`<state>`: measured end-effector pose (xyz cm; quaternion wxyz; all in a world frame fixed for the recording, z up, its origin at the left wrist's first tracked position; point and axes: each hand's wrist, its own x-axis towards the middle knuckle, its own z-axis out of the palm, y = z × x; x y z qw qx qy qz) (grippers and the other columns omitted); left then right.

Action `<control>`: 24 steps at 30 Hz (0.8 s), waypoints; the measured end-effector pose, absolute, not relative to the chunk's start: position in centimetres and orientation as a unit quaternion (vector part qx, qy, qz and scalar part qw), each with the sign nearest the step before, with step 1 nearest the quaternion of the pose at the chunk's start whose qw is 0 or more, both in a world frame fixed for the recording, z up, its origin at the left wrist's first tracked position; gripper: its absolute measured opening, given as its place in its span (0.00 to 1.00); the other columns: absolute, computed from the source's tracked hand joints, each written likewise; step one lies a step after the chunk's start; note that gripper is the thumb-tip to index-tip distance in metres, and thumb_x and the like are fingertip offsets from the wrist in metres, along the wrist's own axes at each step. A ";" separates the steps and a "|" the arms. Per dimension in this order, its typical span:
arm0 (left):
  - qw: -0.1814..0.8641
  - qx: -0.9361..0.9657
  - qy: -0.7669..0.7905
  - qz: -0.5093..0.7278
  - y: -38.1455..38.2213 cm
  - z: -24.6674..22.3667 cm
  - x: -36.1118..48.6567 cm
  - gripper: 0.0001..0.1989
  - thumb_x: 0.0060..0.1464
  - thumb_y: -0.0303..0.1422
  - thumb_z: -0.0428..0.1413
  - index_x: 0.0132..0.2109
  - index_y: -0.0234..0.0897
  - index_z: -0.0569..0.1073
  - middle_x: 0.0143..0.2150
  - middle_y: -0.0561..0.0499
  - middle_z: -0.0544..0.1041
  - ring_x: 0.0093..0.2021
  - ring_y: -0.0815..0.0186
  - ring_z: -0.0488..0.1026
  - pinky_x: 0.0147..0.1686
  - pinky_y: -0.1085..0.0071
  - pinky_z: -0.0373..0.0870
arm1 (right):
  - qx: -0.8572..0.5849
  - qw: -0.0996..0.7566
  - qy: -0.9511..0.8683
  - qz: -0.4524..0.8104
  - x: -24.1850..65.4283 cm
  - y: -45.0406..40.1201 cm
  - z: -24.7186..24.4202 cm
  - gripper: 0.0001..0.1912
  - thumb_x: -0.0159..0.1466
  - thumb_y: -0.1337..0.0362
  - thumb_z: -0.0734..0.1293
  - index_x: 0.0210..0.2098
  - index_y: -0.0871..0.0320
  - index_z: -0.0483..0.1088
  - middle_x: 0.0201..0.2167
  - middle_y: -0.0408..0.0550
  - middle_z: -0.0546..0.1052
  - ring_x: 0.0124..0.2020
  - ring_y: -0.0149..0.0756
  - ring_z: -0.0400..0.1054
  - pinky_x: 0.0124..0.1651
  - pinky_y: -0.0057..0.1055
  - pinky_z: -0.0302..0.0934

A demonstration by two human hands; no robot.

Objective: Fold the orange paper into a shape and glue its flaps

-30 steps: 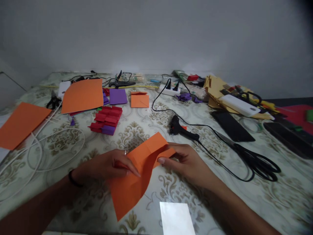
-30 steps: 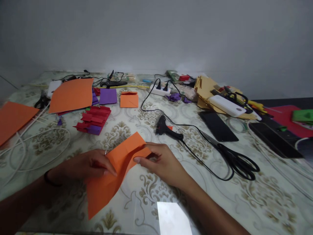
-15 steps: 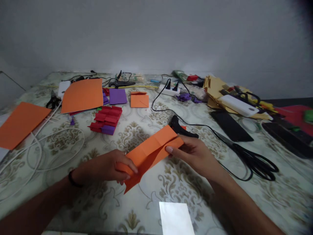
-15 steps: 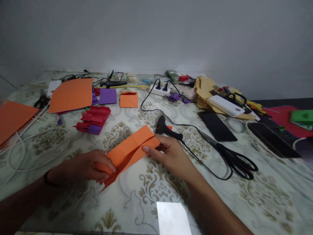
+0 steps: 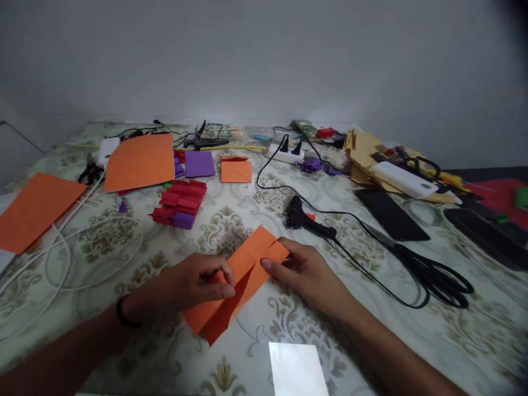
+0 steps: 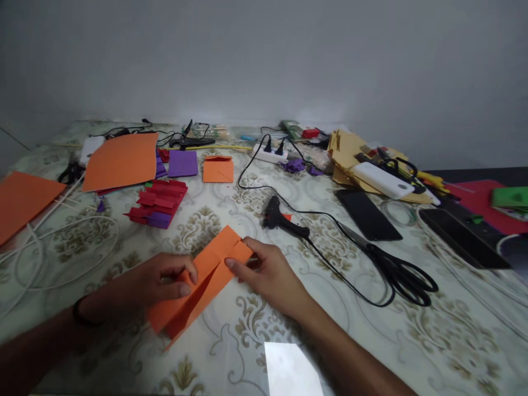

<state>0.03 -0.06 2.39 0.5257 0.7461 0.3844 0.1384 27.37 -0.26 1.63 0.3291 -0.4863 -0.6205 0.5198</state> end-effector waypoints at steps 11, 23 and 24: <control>0.526 0.682 0.475 0.180 -1.8 1.2 1.9 0.13 0.54 0.37 0.66 0.36 0.39 0.68 0.25 0.62 0.59 0.26 0.71 0.54 0.25 0.73 0.49 | -0.511 0.401 -0.524 0.551 25.6 -1.7 1.1 0.31 0.64 0.53 0.76 0.60 0.51 0.60 0.26 0.35 0.74 0.20 0.32 0.70 0.24 0.28 0.63; 0.705 0.478 0.440 0.284 -1.3 -0.4 2.1 0.34 0.54 0.33 0.67 0.58 0.46 0.54 0.46 0.50 0.82 0.35 0.65 0.80 0.35 0.69 0.75 | -0.426 0.294 -0.548 0.658 24.8 -2.1 -0.2 0.19 0.70 0.47 0.69 0.37 0.57 0.73 0.23 0.43 0.76 0.23 0.32 0.71 0.30 0.30 0.66; 0.697 0.474 0.452 0.293 -1.2 -0.5 2.1 0.37 0.53 0.33 0.68 0.62 0.46 0.54 0.50 0.47 0.81 0.37 0.64 0.81 0.38 0.68 0.76 | -0.426 0.283 -0.554 0.657 24.8 -2.1 -0.2 0.18 0.70 0.47 0.70 0.36 0.57 0.73 0.22 0.43 0.76 0.23 0.32 0.70 0.30 0.30 0.65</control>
